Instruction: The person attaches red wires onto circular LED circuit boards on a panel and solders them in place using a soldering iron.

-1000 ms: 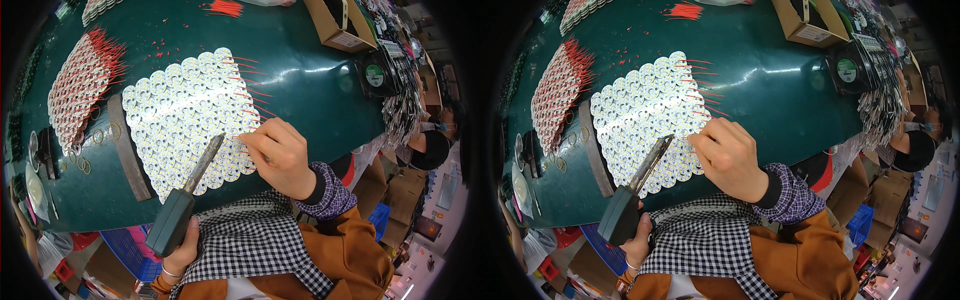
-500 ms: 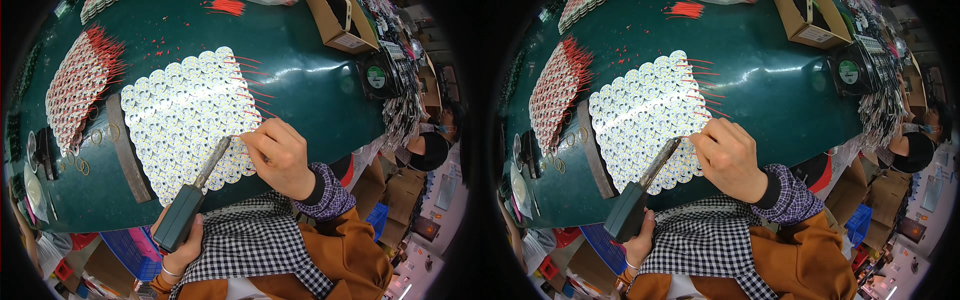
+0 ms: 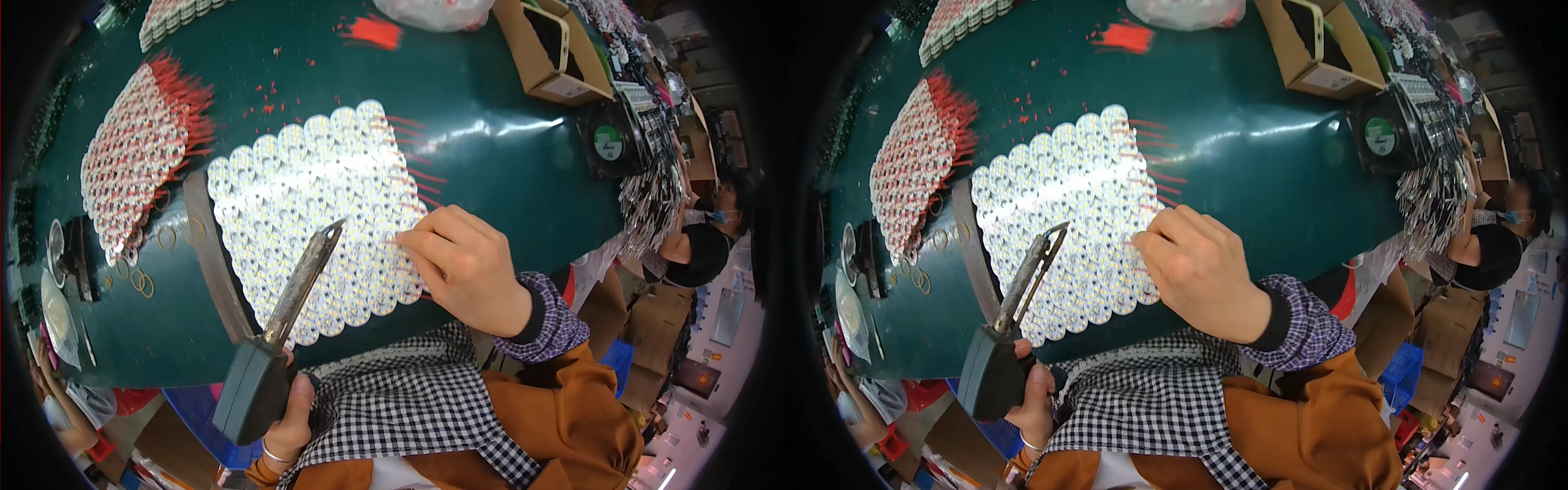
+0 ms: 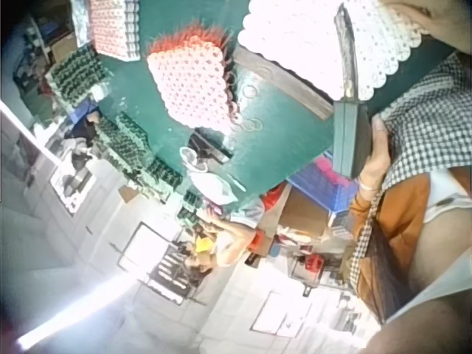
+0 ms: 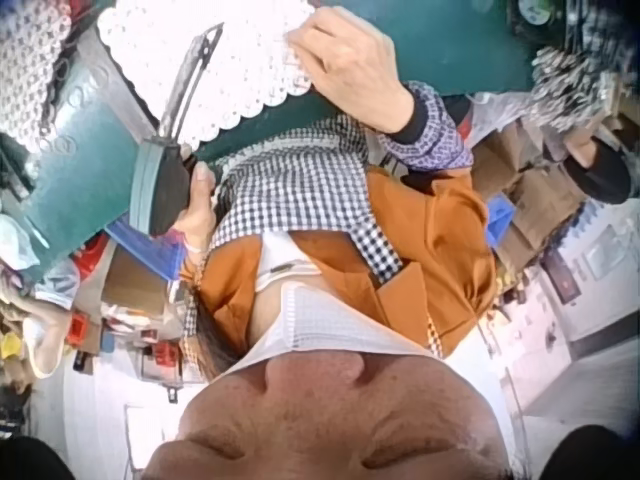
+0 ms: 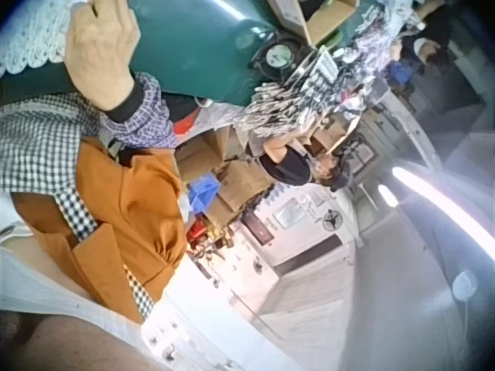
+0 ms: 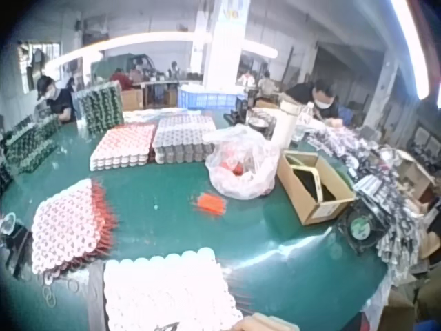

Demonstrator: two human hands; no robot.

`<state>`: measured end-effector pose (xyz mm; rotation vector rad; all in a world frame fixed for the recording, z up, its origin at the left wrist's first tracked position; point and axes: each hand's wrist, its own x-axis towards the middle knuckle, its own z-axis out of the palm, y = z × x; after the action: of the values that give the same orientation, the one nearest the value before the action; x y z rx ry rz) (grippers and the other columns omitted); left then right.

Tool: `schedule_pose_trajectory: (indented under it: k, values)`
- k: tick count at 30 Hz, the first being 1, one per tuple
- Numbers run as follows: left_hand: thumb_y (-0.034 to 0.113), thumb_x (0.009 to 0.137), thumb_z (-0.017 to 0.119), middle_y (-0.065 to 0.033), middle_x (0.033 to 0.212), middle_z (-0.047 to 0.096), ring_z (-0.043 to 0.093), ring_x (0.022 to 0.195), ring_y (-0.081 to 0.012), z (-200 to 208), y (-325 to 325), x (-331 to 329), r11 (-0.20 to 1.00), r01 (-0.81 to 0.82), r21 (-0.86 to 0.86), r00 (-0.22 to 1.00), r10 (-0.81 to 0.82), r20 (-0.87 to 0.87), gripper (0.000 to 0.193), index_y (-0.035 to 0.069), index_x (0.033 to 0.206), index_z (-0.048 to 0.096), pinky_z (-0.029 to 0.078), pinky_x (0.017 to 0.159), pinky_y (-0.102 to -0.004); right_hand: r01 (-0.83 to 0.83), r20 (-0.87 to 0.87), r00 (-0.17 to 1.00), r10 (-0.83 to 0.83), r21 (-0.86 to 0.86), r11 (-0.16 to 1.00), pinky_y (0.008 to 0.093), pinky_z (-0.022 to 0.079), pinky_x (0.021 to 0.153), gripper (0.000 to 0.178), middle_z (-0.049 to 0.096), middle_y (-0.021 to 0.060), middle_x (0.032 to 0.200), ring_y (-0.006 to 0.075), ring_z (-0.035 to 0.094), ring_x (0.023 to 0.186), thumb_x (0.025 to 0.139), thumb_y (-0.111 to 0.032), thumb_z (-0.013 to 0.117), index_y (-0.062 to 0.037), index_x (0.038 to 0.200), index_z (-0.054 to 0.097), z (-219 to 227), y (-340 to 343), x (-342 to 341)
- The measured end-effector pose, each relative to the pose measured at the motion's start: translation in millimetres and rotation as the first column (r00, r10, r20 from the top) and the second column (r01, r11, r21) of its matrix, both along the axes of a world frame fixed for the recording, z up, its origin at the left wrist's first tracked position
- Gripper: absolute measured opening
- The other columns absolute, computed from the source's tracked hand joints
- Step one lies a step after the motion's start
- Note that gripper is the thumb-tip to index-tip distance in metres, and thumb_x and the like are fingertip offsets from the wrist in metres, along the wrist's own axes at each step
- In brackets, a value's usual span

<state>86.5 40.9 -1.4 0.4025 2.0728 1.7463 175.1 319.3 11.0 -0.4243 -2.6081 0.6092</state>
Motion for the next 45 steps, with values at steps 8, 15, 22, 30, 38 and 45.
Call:
schedule_pose_trajectory:
  k: [8, 15, 22, 30, 38, 45]
  values:
    - [-0.005, 0.087, 0.067, -0.011, 0.117, 0.063, 0.059, 0.091, -0.014, 23, 7, -19, 0.997, -0.032, 0.071, 0.981, 0.017, 0.191, 0.044, -0.003, 0.129, 0.057, 0.05, 0.075, -0.0275, 0.035, -0.071, 0.997, -0.01, 0.352, 0.936, 0.0413, 0.052, 0.071, 0.003, 0.062, 0.0099, 0.084, 0.0289, 0.061, 0.084, 0.081, -0.005, 0.063, -0.0042, 0.078, 0.064, -10, 117, -101]
    - [0.001, 0.084, 0.059, -0.019, 0.112, 0.06, 0.047, 0.053, -0.0118, 24, 18, -43, 0.959, -0.258, 0.115, 0.95, 0.273, -0.15, 0.044, -0.01, 0.126, 0.05, 0.038, 0.049, -0.0271, 0.112, -0.135, 0.99, -0.05, 0.505, 0.856, 0.0391, 0.053, 0.074, 0.005, 0.063, 0.0081, 0.087, 0.0273, 0.061, 0.087, 0.077, -0.006, 0.067, -0.0055, 0.082, 0.065, -61, 173, -168]
    - [-0.003, 0.083, 0.06, -0.0194, 0.113, 0.061, 0.049, 0.054, -0.012, 24, 38, -46, 0.926, -0.368, 0.083, 0.929, 0.369, -0.002, 0.045, -0.007, 0.127, 0.05, 0.041, 0.05, -0.0267, 0.19, -0.198, 0.976, -0.092, 0.563, 0.804, 0.0351, 0.053, 0.068, 0.004, 0.061, 0.0057, 0.081, 0.023, 0.061, 0.084, 0.074, -0.006, 0.064, -0.0074, 0.077, 0.066, -67, 172, -184]
    - [-0.005, 0.082, 0.064, -0.0209, 0.116, 0.063, 0.054, 0.056, -0.0144, 22, 39, -49, 0.968, -0.252, 0.021, 0.967, 0.251, 0.035, 0.05, -0.006, 0.13, 0.05, 0.044, 0.048, -0.0266, 0.169, -0.194, 0.978, -0.073, 0.543, 0.823, 0.0368, 0.051, 0.071, 0.01, 0.061, 0.0039, 0.084, 0.0235, 0.061, 0.085, 0.076, -0.004, 0.064, -0.0078, 0.084, 0.068, -61, 174, -177]
    - [-0.005, 0.081, 0.066, -0.0209, 0.117, 0.063, 0.053, 0.056, -0.0139, 13, 33, -42, 0.972, -0.229, 0.048, 0.973, 0.228, 0.037, 0.053, -0.004, 0.131, 0.05, 0.043, 0.047, -0.0254, 0.047, -0.08, 0.997, 0.0, 0.594, 0.803, 0.0364, 0.047, 0.07, 0.01, 0.061, 0.0039, 0.084, 0.0235, 0.061, 0.085, 0.074, -0.003, 0.066, -0.0089, 0.082, 0.066, -7, 145, -145]
    - [-0.005, 0.084, 0.07, -0.0159, 0.119, 0.065, 0.064, 0.097, -0.0204, 31, 28, -37, 0.996, -0.093, -0.014, 0.985, 0.094, 0.144, 0.048, -0.005, 0.13, 0.056, 0.052, 0.086, -0.0338, -0.301, 0.482, 0.87, -0.104, 0.687, 0.661, 0.0331, 0.045, 0.067, 0.01, 0.059, 0.0037, 0.073, 0.0206, 0.063, 0.079, 0.062, -0.009, 0.073, -0.0111, 0.067, 0.064, 24, 103, -103]
